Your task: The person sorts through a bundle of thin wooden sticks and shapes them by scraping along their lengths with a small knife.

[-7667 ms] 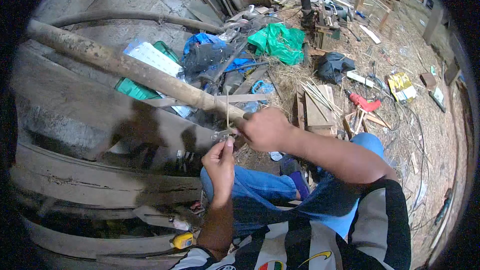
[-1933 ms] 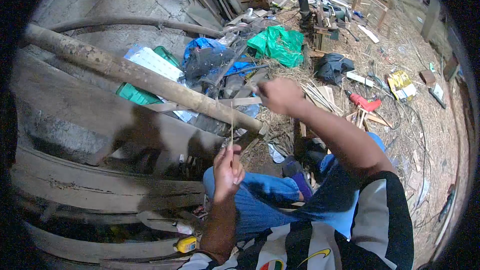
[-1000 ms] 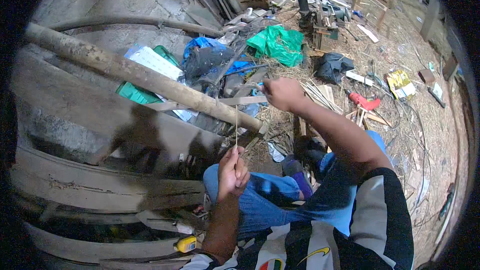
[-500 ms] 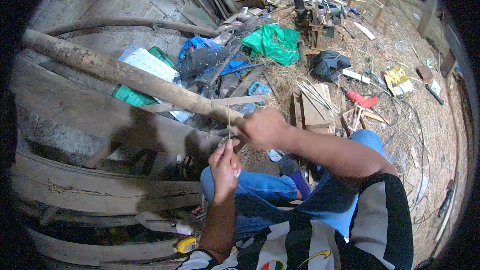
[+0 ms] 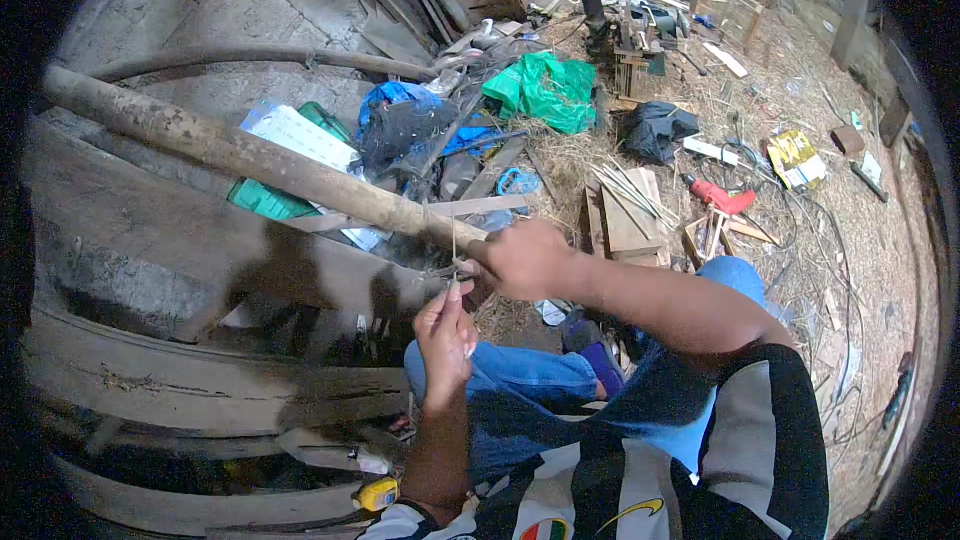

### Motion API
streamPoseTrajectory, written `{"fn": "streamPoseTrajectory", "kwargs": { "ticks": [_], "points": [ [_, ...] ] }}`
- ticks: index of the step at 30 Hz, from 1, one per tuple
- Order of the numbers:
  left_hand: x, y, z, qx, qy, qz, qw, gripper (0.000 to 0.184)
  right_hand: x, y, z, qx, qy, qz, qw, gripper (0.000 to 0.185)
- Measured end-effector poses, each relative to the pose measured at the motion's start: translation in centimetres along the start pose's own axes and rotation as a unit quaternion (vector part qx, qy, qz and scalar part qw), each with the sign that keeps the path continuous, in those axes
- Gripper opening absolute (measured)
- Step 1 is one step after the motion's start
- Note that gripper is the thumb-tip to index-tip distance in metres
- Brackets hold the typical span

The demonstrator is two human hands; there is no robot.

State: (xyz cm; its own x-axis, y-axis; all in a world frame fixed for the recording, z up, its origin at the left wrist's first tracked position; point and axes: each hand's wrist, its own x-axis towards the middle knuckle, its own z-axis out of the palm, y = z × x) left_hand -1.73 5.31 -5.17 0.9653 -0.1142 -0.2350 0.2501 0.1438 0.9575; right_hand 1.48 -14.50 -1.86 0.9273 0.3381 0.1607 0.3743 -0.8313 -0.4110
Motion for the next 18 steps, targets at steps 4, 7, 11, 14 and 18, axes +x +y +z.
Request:
{"fn": "streamPoseTrajectory", "kwargs": {
  "ticks": [4, 7, 11, 14, 18],
  "points": [
    [-0.3, -0.1, -0.3, -0.027, -0.030, 0.013, 0.999, 0.030, 1.3, 3.0, -0.2, 0.001, 0.040, 0.009, 0.999, 0.034],
    [-0.7, -0.4, -0.5, -0.010, -0.024, 0.015, 1.000, 0.030, 2.6, 5.6, -0.6, -0.029, 0.034, 0.058, 0.997, 0.034],
    [-0.5, -0.2, -0.8, -0.006, -0.014, 0.021, 1.000, 0.030, 3.1, 6.2, -0.5, -0.004, 0.085, 0.105, 0.991, 0.033],
    [-0.2, -0.2, -0.8, -0.023, -0.008, 0.023, 0.999, 0.030, 3.0, 7.7, 2.1, 0.037, 0.210, 0.092, 0.973, 0.028],
    [-0.1, 0.7, 0.6, -0.021, 0.018, 0.014, 1.000, 0.030, 3.7, 12.6, 9.2, 0.014, -0.253, 0.131, 0.958, 0.028]
  ]
}}
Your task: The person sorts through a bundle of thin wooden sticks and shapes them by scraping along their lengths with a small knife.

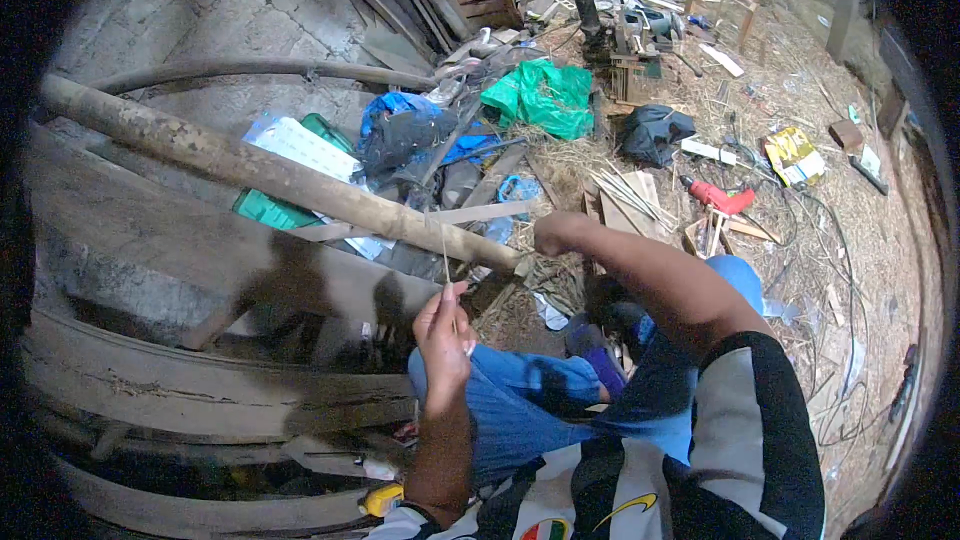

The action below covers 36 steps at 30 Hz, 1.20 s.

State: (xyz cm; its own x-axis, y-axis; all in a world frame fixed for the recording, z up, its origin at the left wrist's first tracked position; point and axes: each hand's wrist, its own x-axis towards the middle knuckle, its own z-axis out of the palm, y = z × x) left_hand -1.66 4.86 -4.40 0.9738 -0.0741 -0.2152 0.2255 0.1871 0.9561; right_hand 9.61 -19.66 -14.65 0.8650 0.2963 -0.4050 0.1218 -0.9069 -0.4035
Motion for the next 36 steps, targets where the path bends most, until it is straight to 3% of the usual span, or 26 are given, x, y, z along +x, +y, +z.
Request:
{"fn": "streamPoseTrajectory", "kwargs": {
  "ticks": [1, 2, 4, 5, 7, 11, 16, 22, 24, 26, 29, 31, 32, 34, 36],
  "points": [
    [0.1, 0.0, -0.2, 0.002, -0.011, 0.011, 1.000, 0.028, -0.5, -1.0, -0.1, -0.016, 0.060, -0.023, 0.998, 0.030],
    [0.1, 0.1, -0.3, 0.001, -0.005, 0.012, 1.000, 0.028, -0.8, -2.0, -0.4, -0.018, 0.057, -0.027, 0.998, 0.030],
    [0.2, 0.1, -0.1, 0.042, -0.008, 0.049, 0.998, 0.029, -5.1, -7.0, -4.9, 0.121, 0.266, 0.014, 0.956, 0.032],
    [0.2, 0.1, -0.1, 0.041, -0.007, 0.049, 0.998, 0.029, -5.9, -7.7, -5.5, 0.120, 0.264, 0.016, 0.957, 0.032],
    [0.5, -0.1, 0.0, 0.034, -0.007, 0.049, 0.998, 0.028, -7.1, -8.5, -6.5, 0.170, 0.389, -0.019, 0.905, 0.034],
    [1.2, -0.2, 0.3, 0.020, -0.011, 0.060, 0.998, 0.026, -9.2, -9.6, -6.4, 0.133, 0.416, -0.119, 0.892, 0.029],
    [1.2, 0.3, 0.8, -0.005, -0.017, 0.062, 0.998, 0.025, -10.3, -10.0, -6.3, 0.053, 0.399, -0.103, 0.909, 0.025],
    [1.0, 1.0, 0.7, -0.035, 0.003, 0.058, 0.998, 0.025, -9.6, -8.3, -6.6, 0.001, 0.452, -0.152, 0.879, 0.023],
    [1.9, 1.6, -0.4, -0.067, 0.073, 0.062, 0.993, 0.025, -9.2, -7.0, -7.7, -0.046, 0.338, -0.088, 0.936, 0.025],
    [2.5, 1.9, -1.7, -0.078, 0.082, 0.084, 0.990, 0.027, -7.7, -4.5, -7.2, -0.138, 0.221, 0.026, 0.965, 0.028],
    [2.6, 2.1, -2.1, -0.018, 0.107, 0.091, 0.990, 0.028, -8.1, -3.6, -7.2, -0.167, 0.220, -0.013, 0.961, 0.020],
    [2.8, 1.7, -2.0, -0.001, 0.096, 0.097, 0.991, 0.026, -8.6, -6.0, -8.1, -0.049, 0.328, 0.032, 0.943, 0.018],
    [2.8, 1.4, -1.9, 0.019, 0.085, 0.100, 0.991, 0.025, -8.8, -7.1, -8.0, -0.049, 0.327, 0.032, 0.943, 0.018],
    [2.5, 1.3, -1.0, 0.056, 0.082, 0.106, 0.989, 0.023, -9.5, -8.8, -7.4, 0.014, 0.404, -0.137, 0.904, 0.028],
    [2.4, 1.4, -0.7, 0.063, 0.057, 0.107, 0.991, 0.022, -10.0, -9.9, -7.0, 0.022, 0.378, -0.155, 0.912, 0.026]
  ]
}}
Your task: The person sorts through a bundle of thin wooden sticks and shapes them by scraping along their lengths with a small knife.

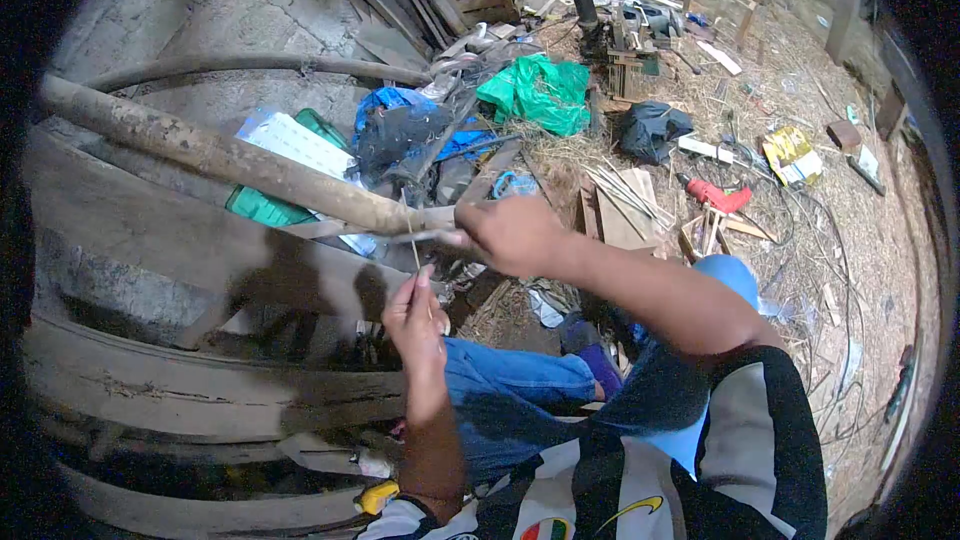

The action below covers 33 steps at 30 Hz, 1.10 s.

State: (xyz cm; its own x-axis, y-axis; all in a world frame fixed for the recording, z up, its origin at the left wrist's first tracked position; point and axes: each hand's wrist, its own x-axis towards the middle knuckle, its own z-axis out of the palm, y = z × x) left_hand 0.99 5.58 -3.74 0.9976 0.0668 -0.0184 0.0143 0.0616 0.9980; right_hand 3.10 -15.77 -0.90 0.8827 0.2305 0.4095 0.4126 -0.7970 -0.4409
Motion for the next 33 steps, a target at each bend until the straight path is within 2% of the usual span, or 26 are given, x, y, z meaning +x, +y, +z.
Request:
{"fn": "streamPoseTrajectory", "kwargs": {
  "ticks": [4, 6, 8, 14, 16, 17, 19, 23, 26, 29, 31, 32, 33],
  "points": [
    [-0.3, 0.3, 0.5, -0.033, -0.051, -0.010, 0.998, 0.026, -0.4, -0.3, 1.1, 0.010, -0.039, -0.038, 0.998, 0.026],
    [-0.6, 0.5, 0.5, -0.061, -0.075, -0.028, 0.995, 0.026, -0.4, 0.2, 1.2, 0.008, -0.015, -0.047, 0.999, 0.025],
    [-0.7, 0.7, 0.6, -0.088, -0.101, -0.047, 0.990, 0.027, 0.2, 1.3, 0.7, -0.021, 0.004, -0.018, 1.000, 0.025],
    [-0.4, -0.3, 0.0, -0.147, -0.113, -0.134, 0.973, 0.027, 1.1, 4.0, 1.6, -0.073, -0.047, 0.043, 0.995, 0.022],
    [-0.3, -0.6, -0.3, -0.157, -0.107, -0.153, 0.970, 0.028, 1.2, 4.3, 2.1, -0.078, -0.036, 0.038, 0.996, 0.034],
    [-0.3, -0.7, -0.4, -0.158, -0.107, -0.152, 0.970, 0.028, 1.3, 4.4, 2.3, -0.078, -0.035, 0.036, 0.996, 0.034],
    [-0.6, -0.7, -0.6, -0.175, -0.106, -0.169, 0.964, 0.028, 1.3, 4.4, 2.8, -0.075, -0.071, 0.067, 0.992, 0.023],
    [-0.7, -1.0, -0.8, -0.165, -0.095, -0.182, 0.965, 0.027, 1.2, 5.0, 3.4, -0.082, -0.089, 0.074, 0.990, 0.029],
    [-1.7, -0.5, -1.4, -0.194, -0.112, -0.169, 0.960, 0.028, 1.1, 10.4, 4.1, -0.122, -0.087, 0.172, 0.974, 0.031],
    [-2.5, 0.3, -2.8, -0.153, -0.126, -0.142, 0.970, 0.029, 2.2, 9.2, 1.1, -0.132, -0.081, 0.201, 0.967, 0.038],
    [-2.5, 0.3, -3.3, -0.164, -0.142, -0.137, 0.967, 0.030, 2.5, 7.0, 1.0, 0.009, -0.025, 0.206, 0.978, 0.047],
    [-2.6, 0.2, -3.3, -0.172, -0.162, -0.136, 0.962, 0.030, 2.5, 5.7, 0.9, 0.132, -0.024, 0.197, 0.971, 0.055],
    [-2.7, -0.1, -3.1, -0.172, -0.165, -0.140, 0.961, 0.030, 2.3, 5.2, 1.9, 0.239, 0.038, 0.146, 0.959, 0.057]
  ]
}}
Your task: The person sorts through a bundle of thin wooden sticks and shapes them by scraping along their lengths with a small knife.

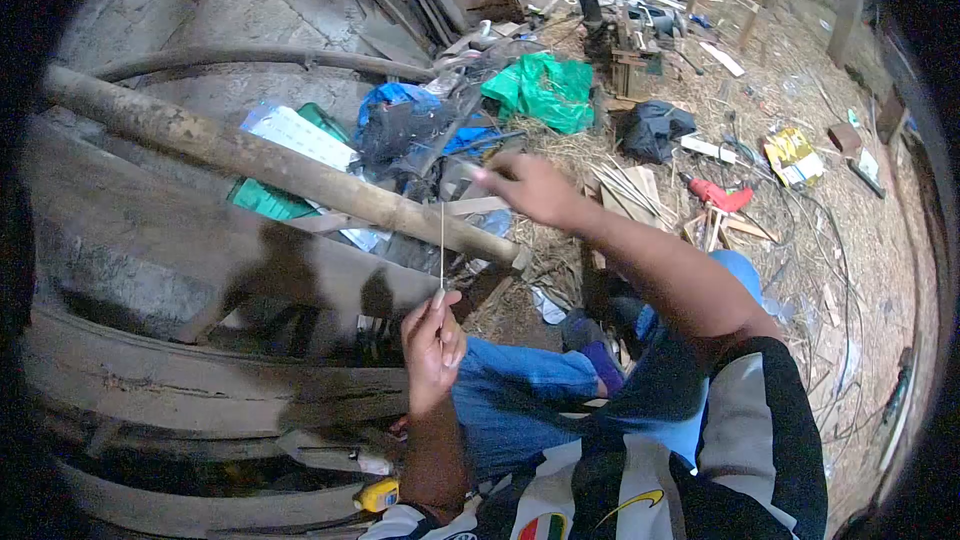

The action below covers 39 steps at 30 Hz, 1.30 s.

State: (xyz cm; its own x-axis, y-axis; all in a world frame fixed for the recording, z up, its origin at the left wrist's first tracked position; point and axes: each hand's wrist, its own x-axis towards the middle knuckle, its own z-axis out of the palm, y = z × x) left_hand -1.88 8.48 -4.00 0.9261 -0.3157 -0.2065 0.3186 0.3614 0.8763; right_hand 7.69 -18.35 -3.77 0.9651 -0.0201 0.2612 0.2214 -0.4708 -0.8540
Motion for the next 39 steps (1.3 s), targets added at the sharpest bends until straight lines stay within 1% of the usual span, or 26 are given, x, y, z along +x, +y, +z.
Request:
{"fn": "streamPoseTrajectory", "kwargs": {
  "ticks": [2, 3, 5, 7, 9, 10, 11, 13, 15, 17, 18, 20, 21, 23, 24, 25, 27, 28, 29, 31, 33, 35, 36, 39],
  "points": [
    [0.3, -0.5, 0.4, -0.012, -0.047, 0.002, 0.999, 0.032, -0.4, -2.0, 0.1, 0.070, -0.074, 0.025, 0.994, 0.051],
    [0.5, -0.6, 0.7, -0.012, -0.050, 0.001, 0.999, 0.032, -1.0, -2.7, 0.7, 0.183, -0.067, 0.002, 0.981, 0.045],
    [0.5, -0.8, 1.3, -0.023, -0.081, -0.020, 0.996, 0.033, -1.2, -3.2, 0.7, 0.199, -0.081, 0.007, 0.977, 0.037],
    [0.8, -0.8, 1.8, -0.019, -0.091, -0.023, 0.995, 0.035, -1.0, -2.9, 0.4, 0.194, -0.084, 0.023, 0.977, 0.035],
    [1.3, -0.8, 2.5, 0.017, -0.052, -0.001, 0.999, 0.036, -1.2, -2.9, 0.1, 0.189, -0.088, 0.039, 0.977, 0.033],
    [1.3, -0.2, 3.5, 0.072, -0.009, 0.006, 0.997, 0.035, -1.3, -3.3, -0.2, 0.193, -0.078, 0.038, 0.977, 0.032],
    [1.6, -0.1, 3.6, 0.072, -0.008, 0.006, 0.997, 0.035, -1.4, -3.5, -0.4, 0.196, -0.068, 0.036, 0.978, 0.031],
    [2.2, 0.0, 3.9, 0.124, -0.026, 0.050, 0.991, 0.035, -1.4, -3.8, -0.5, 0.194, -0.051, 0.029, 0.979, 0.031],
    [2.5, 0.0, 4.6, 0.105, -0.027, 0.043, 0.993, 0.033, -1.4, -3.8, -0.6, 0.193, -0.030, 0.024, 0.980, 0.031],
    [2.4, 0.2, 5.3, 0.137, -0.016, 0.031, 0.990, 0.031, -1.3, -3.5, -0.4, 0.180, 0.011, -0.005, 0.984, 0.033],
    [2.5, 0.3, 5.5, 0.139, -0.018, 0.029, 0.990, 0.031, -1.4, -3.7, -0.8, 0.181, 0.014, -0.003, 0.983, 0.033],
    [2.6, 0.5, 5.7, 0.133, -0.020, 0.037, 0.990, 0.029, -1.4, -4.4, -1.7, 0.128, -0.003, 0.016, 0.992, 0.037],
    [2.6, 0.5, 5.7, 0.133, -0.019, 0.036, 0.990, 0.029, -1.3, -4.1, -1.6, 0.128, -0.004, 0.016, 0.992, 0.037],
    [2.8, 0.5, 5.7, 0.098, -0.020, 0.068, 0.993, 0.028, -1.1, -3.3, -1.5, 0.157, 0.012, 0.002, 0.988, 0.040],
    [2.9, 0.7, 5.8, 0.098, -0.019, 0.070, 0.993, 0.028, -1.4, -3.7, -2.0, 0.183, 0.024, -0.031, 0.982, 0.044],
    [2.9, 0.9, 5.8, 0.101, -0.012, 0.078, 0.992, 0.028, -1.5, -3.7, -2.1, 0.183, 0.024, -0.032, 0.982, 0.044],
    [2.9, 1.3, 5.9, 0.104, -0.006, 0.088, 0.991, 0.027, -1.8, -4.0, -2.4, 0.114, 0.056, -0.078, 0.989, 0.045],
    [2.8, 1.6, 6.0, 0.099, 0.003, 0.090, 0.991, 0.027, -2.2, -4.6, -2.8, 0.026, 0.037, -0.084, 0.995, 0.042],
    [2.7, 1.8, 6.1, 0.095, 0.013, 0.092, 0.991, 0.028, -2.5, -5.0, -2.8, 0.027, 0.038, -0.085, 0.995, 0.042],
    [2.7, 2.1, 6.4, 0.092, 0.014, 0.100, 0.991, 0.028, -3.1, -5.3, -2.6, -0.129, 0.011, -0.154, 0.980, 0.036],
    [2.8, 2.3, 6.6, 0.103, 0.029, 0.118, 0.987, 0.027, -3.5, -5.2, -1.8, -0.147, 0.004, -0.166, 0.975, 0.034],
    [3.0, 2.4, 6.5, 0.121, 0.034, 0.130, 0.984, 0.026, -3.8, -5.2, -1.4, -0.167, -0.010, -0.207, 0.964, 0.033],
    [3.0, 2.4, 6.5, 0.137, 0.038, 0.140, 0.980, 0.026, -4.1, -5.8, -1.5, -0.183, -0.021, -0.212, 0.960, 0.033],
    [2.7, 2.5, 6.7, 0.138, 0.045, 0.129, 0.981, 0.026, -3.8, -5.2, -1.2, -0.203, 0.008, -0.222, 0.954, 0.034]
  ]
}}
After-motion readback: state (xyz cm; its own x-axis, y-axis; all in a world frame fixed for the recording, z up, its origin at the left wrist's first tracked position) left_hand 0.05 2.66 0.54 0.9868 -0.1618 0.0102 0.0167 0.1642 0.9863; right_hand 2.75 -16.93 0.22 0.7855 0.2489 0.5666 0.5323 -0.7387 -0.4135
